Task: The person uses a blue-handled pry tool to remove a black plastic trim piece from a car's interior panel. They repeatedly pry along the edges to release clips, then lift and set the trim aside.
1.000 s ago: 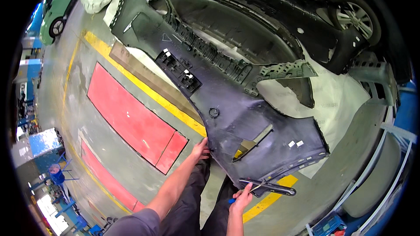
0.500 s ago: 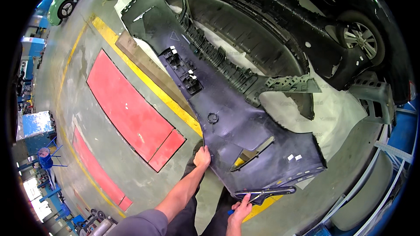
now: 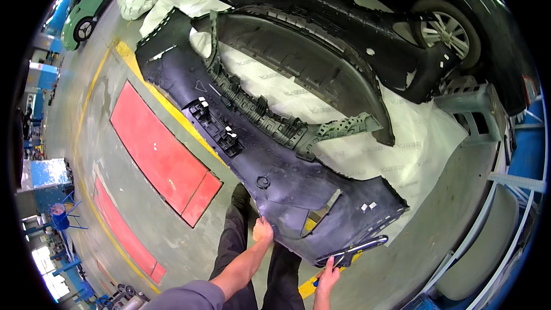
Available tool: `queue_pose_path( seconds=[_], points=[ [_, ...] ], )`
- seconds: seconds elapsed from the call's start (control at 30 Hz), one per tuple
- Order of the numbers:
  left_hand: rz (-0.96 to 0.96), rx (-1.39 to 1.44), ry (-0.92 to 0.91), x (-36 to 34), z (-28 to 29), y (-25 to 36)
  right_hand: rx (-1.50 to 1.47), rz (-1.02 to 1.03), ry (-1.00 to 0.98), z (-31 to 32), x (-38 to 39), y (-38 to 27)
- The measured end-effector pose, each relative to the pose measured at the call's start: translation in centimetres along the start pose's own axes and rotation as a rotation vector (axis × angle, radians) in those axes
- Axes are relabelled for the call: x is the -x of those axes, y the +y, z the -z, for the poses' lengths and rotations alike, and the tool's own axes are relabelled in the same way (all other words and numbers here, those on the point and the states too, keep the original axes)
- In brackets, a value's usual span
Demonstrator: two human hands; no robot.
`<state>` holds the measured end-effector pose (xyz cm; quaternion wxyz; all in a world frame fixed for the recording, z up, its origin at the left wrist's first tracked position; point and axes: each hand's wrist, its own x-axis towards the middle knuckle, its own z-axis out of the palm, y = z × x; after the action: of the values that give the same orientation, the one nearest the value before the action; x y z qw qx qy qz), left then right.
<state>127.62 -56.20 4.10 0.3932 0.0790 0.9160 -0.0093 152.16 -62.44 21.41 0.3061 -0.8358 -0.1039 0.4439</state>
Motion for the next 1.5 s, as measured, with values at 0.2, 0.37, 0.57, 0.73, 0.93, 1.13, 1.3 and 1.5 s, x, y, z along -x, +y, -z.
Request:
queue_pose_path(
  seconds=[0.2, 0.37, 0.57, 0.73, 0.93, 1.13, 1.3, 1.5],
  points=[
    [-0.094, -0.397, -0.372, -3.1, -2.3, 0.2, 0.027, 0.043, -0.005, 1.2, -9.2, 3.5],
    [-0.409, -0.673, -0.418, -0.3, -0.9, 4.5, 0.005, -0.01, 0.034, 2.6, -17.2, 4.4],
    [-0.678, -0.601, -0.496, -2.2, 1.4, 4.5, -0.12, -0.065, 0.118, 1.2, -17.3, 4.9],
    [-1.067, -0.747, -0.367, 3.7, 0.8, 3.9, -0.144, 0.1, 0.172, 0.7, -14.1, 4.0],
    [-1.678, -1.167, 0.073, 5.9, -3.2, 0.6, -0.145, 0.181, 0.173, -1.1, -11.1, 0.8],
    [-1.691, -1.669, 0.226, 6.7, -4.8, 1.2, -0.154, 0.225, 0.151, -1.2, -9.9, 2.2],
    [-1.72, -1.6, 0.074, 3.9, -5.8, -1.2, -0.172, 0.127, 0.107, -1.8, -8.1, 4.6],
    [-1.449, -1.205, -0.65, 0.1, 2.0, -1.2, -0.227, -0.123, 0.186, -2.1, -7.5, 9.6]
  ],
)
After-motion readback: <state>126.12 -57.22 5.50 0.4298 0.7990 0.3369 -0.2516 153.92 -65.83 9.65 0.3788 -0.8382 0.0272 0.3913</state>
